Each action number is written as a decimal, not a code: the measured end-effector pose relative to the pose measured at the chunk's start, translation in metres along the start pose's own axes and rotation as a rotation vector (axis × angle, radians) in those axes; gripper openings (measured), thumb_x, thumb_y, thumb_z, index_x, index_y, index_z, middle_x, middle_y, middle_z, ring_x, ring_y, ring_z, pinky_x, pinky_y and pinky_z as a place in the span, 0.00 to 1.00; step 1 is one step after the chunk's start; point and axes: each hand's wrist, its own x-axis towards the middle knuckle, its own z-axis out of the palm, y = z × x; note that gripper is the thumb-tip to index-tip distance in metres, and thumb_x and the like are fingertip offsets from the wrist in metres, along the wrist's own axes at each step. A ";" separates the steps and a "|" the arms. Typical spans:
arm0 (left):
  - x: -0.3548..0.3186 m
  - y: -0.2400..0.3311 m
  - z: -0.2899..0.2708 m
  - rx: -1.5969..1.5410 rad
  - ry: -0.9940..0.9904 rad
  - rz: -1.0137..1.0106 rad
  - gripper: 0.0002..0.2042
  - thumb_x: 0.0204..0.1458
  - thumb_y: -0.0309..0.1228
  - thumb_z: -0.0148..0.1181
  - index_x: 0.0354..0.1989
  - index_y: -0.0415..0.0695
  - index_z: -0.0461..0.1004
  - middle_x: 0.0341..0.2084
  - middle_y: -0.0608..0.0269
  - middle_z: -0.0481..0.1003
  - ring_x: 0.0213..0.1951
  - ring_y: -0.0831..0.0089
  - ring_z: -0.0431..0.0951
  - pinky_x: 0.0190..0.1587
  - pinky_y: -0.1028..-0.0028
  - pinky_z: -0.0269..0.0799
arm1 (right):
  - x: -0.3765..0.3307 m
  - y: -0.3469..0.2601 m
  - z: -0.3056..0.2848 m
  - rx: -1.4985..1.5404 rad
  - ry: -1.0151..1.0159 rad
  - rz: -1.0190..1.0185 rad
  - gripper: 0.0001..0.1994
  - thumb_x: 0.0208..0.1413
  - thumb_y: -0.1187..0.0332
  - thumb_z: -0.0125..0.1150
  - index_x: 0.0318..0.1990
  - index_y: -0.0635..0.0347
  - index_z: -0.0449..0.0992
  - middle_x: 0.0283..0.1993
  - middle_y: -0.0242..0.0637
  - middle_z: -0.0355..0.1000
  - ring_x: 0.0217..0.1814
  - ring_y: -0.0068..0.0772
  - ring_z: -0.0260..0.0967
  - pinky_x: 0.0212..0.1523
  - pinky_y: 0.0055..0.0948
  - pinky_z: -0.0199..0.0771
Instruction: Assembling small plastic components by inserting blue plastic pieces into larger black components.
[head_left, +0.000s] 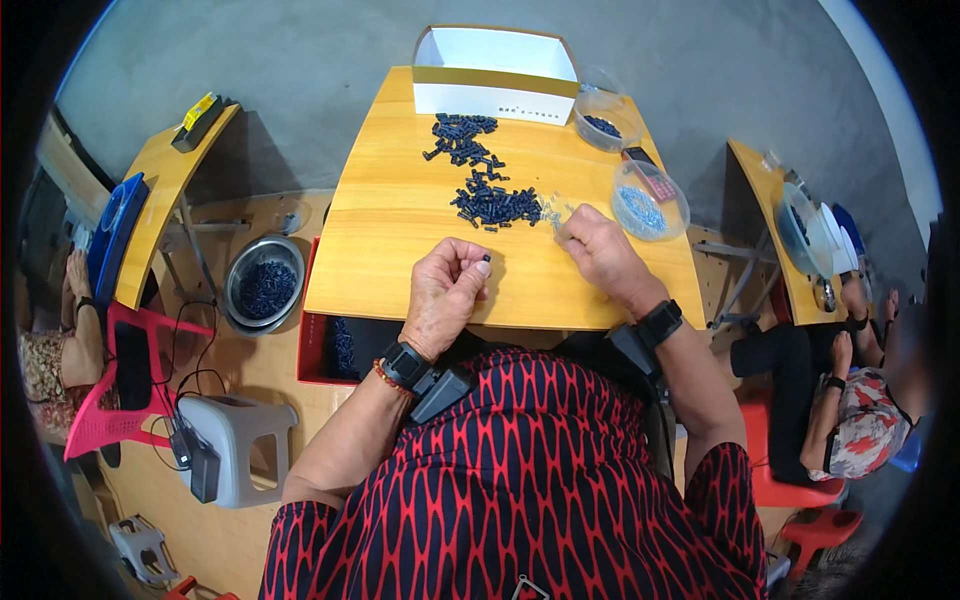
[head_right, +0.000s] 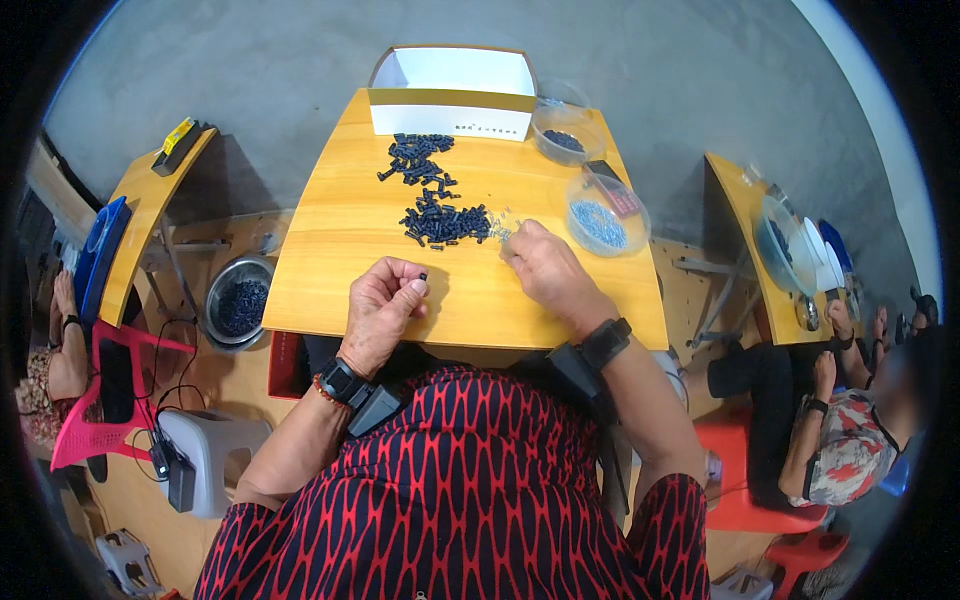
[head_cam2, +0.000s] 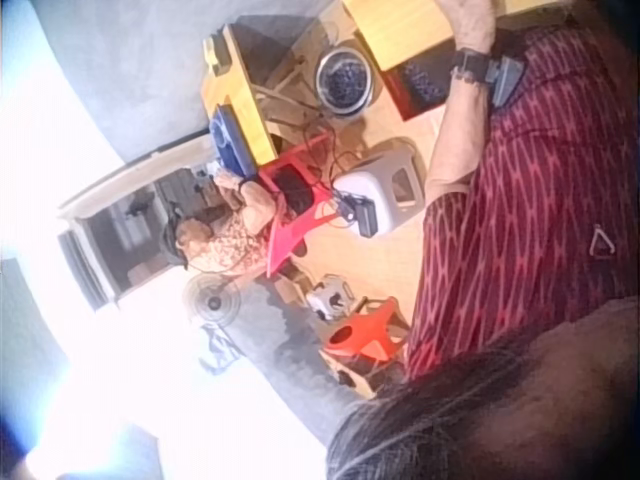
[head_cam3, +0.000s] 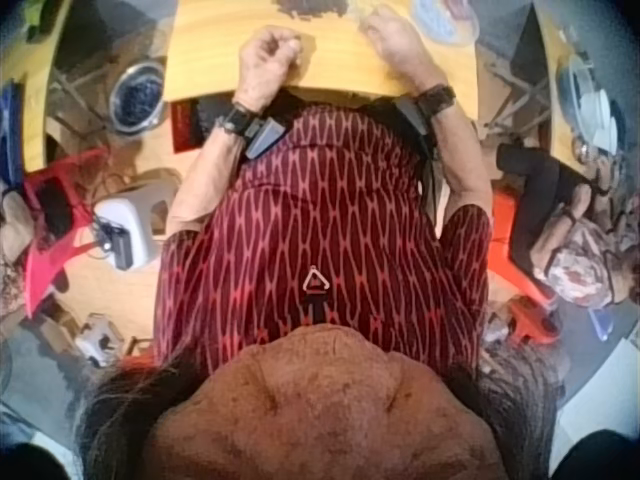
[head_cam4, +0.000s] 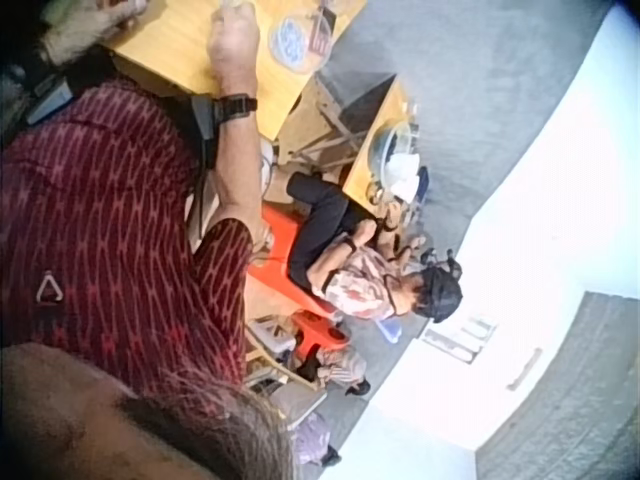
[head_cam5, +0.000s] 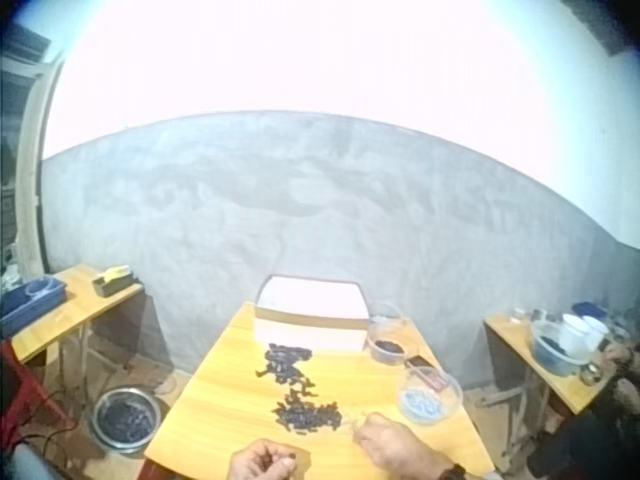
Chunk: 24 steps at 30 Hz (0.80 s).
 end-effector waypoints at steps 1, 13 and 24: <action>-0.001 -0.001 -0.002 -0.002 -0.024 -0.014 0.05 0.61 0.24 0.60 0.41 0.38 0.73 0.32 0.68 0.75 0.30 0.83 0.74 0.34 0.81 0.75 | 0.002 -0.002 0.000 0.115 0.051 0.002 0.02 0.55 0.79 0.60 0.36 0.66 0.76 0.33 0.41 0.72 0.36 0.39 0.72 0.37 0.31 0.72; -0.005 0.010 0.003 -0.079 -0.039 -0.021 0.06 0.60 0.24 0.61 0.42 0.37 0.74 0.32 0.66 0.77 0.30 0.82 0.76 0.37 0.80 0.76 | 0.002 -0.054 0.006 1.375 0.039 0.447 0.04 0.62 0.73 0.60 0.42 0.61 0.74 0.37 0.34 0.75 0.34 0.21 0.71 0.35 0.21 0.71; -0.008 0.013 0.007 -0.133 -0.129 -0.006 0.05 0.60 0.25 0.62 0.41 0.38 0.74 0.31 0.65 0.78 0.31 0.82 0.77 0.37 0.81 0.75 | 0.002 -0.074 0.027 1.532 0.003 0.503 0.05 0.61 0.75 0.61 0.43 0.61 0.74 0.35 0.34 0.75 0.32 0.21 0.71 0.34 0.20 0.71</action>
